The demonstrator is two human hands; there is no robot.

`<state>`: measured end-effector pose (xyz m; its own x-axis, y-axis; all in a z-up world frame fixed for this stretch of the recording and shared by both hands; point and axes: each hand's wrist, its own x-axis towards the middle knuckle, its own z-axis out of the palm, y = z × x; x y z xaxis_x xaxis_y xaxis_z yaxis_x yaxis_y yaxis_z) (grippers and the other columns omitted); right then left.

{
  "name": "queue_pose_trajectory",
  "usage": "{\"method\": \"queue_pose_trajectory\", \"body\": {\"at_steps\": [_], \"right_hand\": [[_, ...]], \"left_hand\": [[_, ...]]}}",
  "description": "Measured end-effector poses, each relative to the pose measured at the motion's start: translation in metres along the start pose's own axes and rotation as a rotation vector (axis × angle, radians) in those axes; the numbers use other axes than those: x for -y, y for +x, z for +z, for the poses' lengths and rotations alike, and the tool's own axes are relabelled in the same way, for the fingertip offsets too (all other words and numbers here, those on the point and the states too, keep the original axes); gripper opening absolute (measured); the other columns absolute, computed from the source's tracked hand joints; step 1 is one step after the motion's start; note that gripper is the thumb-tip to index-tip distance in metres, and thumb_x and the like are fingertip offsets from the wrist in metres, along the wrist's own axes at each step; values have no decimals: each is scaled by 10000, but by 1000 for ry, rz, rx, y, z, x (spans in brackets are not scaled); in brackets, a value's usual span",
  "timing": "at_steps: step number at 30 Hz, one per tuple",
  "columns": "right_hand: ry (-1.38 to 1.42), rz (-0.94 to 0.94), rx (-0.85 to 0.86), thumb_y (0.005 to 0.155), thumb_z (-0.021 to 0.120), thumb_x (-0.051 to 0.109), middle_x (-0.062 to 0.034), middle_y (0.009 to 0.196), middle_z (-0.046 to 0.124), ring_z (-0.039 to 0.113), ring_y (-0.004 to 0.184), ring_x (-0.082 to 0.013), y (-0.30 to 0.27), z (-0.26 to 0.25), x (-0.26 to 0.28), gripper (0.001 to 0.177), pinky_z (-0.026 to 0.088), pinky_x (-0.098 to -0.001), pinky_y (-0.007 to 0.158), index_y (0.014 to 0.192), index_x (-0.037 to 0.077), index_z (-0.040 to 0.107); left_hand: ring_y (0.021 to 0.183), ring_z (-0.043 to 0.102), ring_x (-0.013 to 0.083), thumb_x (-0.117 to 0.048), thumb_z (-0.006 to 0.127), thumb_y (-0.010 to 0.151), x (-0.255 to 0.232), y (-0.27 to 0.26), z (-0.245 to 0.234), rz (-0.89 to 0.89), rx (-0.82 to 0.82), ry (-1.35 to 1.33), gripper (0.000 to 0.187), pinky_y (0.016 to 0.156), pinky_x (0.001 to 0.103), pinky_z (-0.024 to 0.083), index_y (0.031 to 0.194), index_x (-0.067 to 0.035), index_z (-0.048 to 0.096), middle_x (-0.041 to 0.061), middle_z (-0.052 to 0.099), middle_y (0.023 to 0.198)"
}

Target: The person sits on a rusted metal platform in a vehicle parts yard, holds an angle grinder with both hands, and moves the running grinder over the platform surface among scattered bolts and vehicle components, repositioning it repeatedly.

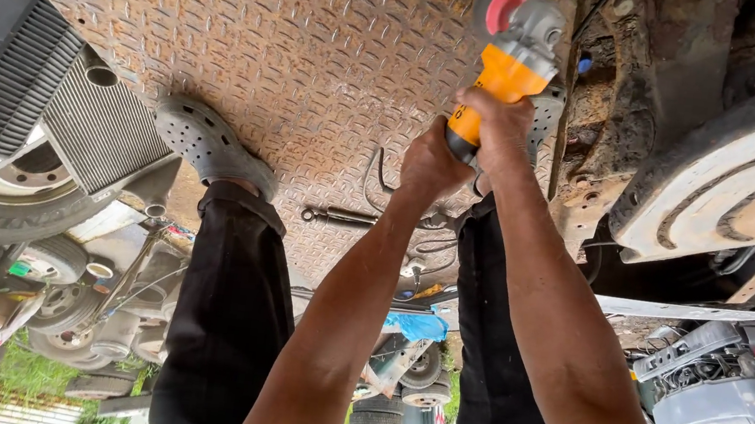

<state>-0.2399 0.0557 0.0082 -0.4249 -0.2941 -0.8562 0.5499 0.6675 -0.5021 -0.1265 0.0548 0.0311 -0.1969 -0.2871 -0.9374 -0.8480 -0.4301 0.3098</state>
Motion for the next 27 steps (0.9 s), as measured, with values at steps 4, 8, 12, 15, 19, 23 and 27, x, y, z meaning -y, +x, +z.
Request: {"method": "queue_pose_trajectory", "body": {"at_steps": [4, 8, 12, 15, 19, 23, 27], "right_hand": [[-146, 17, 42, 686, 813, 84, -100, 900, 694, 746, 809, -218, -9, 13, -1, 460, 669, -406, 761, 1084, -14, 605], [-226, -68, 35, 678, 802, 90, -96, 874, 682, 739, 780, -221, 10, 22, 16, 462, 671, -419, 735, 1078, -10, 593], [-262, -69, 1, 655, 818, 96, -81, 873, 695, 749, 803, -204, 21, 11, 21, 449, 685, -413, 744, 1048, 4, 623], [-126, -144, 59, 702, 821, 91, -100, 877, 701, 753, 822, -221, 24, 14, 36, 390, 688, -445, 765, 1028, -24, 642], [-97, -113, 125, 721, 815, 89, -99, 878, 717, 759, 805, -225, 28, 24, 23, 370, 676, -419, 742, 1038, -17, 655], [-116, -185, 137, 721, 833, 63, -105, 896, 724, 751, 781, -233, 33, 68, 14, 372, 661, -402, 726, 1038, -39, 667], [-297, -215, 140, 674, 843, 89, -63, 890, 735, 765, 776, -177, 14, 116, 11, 448, 671, -368, 698, 1065, 22, 634]], "left_hand": [[810, 762, 261, -291, 850, 698, 19, 6, 3, 30, -30, -88, 667, 755, 395, 632, 1230, -58, 521, 121, 744, 938], [799, 766, 226, -221, 869, 660, 1, 17, -8, 120, -83, -186, 614, 769, 363, 636, 1164, -55, 561, 117, 761, 924], [796, 762, 225, -168, 858, 624, -14, 20, -13, 41, -2, -154, 701, 739, 345, 647, 1224, -68, 511, 118, 739, 952], [855, 749, 241, -200, 870, 660, -28, 23, -23, 63, -59, -74, 620, 776, 384, 610, 1179, -74, 555, 132, 755, 973], [864, 748, 269, -175, 865, 626, -17, 20, -33, 81, -118, -123, 662, 755, 390, 610, 1197, -54, 553, 153, 754, 975], [830, 755, 240, -245, 946, 597, 15, 34, -53, 229, -257, -201, 683, 759, 369, 623, 1144, -43, 591, 133, 752, 956], [793, 746, 207, -145, 907, 503, 39, 26, -73, 139, -235, -357, 765, 702, 337, 661, 1189, -51, 581, 86, 744, 954]]}}
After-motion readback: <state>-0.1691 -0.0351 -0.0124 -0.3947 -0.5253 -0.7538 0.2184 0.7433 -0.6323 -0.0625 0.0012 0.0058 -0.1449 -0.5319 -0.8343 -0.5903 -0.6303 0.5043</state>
